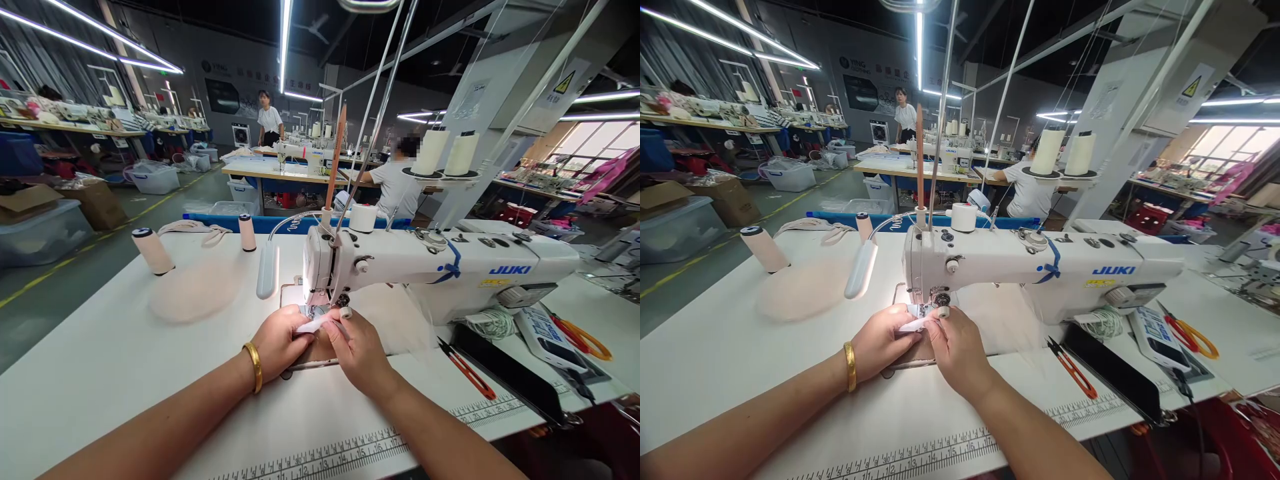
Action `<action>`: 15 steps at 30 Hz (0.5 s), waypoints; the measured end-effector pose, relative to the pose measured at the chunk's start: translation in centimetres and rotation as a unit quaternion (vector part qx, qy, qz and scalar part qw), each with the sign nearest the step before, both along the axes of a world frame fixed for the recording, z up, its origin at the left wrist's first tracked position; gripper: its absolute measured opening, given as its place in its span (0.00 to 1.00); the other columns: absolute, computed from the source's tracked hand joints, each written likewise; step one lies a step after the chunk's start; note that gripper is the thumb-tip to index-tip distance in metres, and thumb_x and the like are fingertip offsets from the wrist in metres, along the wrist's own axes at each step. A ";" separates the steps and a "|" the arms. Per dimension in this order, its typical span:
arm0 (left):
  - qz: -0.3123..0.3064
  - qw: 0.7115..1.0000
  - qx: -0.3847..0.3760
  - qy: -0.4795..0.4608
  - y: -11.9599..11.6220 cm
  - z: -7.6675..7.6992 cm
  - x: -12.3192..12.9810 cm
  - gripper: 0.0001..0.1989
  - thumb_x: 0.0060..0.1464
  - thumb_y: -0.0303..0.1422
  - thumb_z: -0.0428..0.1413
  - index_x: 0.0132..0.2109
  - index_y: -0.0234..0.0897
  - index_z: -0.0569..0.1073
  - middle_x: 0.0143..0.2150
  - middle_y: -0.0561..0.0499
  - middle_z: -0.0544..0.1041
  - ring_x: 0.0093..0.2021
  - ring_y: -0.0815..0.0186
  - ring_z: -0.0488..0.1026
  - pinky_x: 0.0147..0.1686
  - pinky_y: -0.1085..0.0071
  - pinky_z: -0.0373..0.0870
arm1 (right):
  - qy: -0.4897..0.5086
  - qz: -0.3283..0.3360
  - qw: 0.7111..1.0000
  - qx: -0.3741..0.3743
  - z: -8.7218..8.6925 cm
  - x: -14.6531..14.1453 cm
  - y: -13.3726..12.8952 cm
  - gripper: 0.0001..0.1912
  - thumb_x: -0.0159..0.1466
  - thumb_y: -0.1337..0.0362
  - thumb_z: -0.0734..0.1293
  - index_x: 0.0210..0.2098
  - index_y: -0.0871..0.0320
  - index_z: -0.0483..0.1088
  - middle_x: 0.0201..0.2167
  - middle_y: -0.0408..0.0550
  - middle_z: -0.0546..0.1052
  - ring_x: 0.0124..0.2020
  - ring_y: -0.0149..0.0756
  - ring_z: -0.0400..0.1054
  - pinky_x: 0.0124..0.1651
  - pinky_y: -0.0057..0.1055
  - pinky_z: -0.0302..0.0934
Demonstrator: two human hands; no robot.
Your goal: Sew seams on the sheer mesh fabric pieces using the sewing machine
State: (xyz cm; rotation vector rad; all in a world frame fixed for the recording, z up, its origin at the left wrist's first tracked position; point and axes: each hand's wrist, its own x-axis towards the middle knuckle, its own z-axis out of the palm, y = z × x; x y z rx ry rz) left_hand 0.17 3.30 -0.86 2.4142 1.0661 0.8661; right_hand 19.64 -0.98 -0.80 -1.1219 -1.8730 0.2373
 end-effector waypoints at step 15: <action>-0.060 0.985 0.160 0.025 -2.5 -0.9 -1.0 0.14 0.60 0.23 0.52 0.34 0.40 0.81 0.34 0.48 0.75 0.34 0.62 0.67 0.35 0.66 0.63 | -0.262 0.167 0.948 -0.066 1.5 2.2 -0.8 0.11 0.76 0.67 0.58 0.35 0.54 0.63 0.33 0.45 0.74 0.37 0.40 0.67 0.44 0.38 0.63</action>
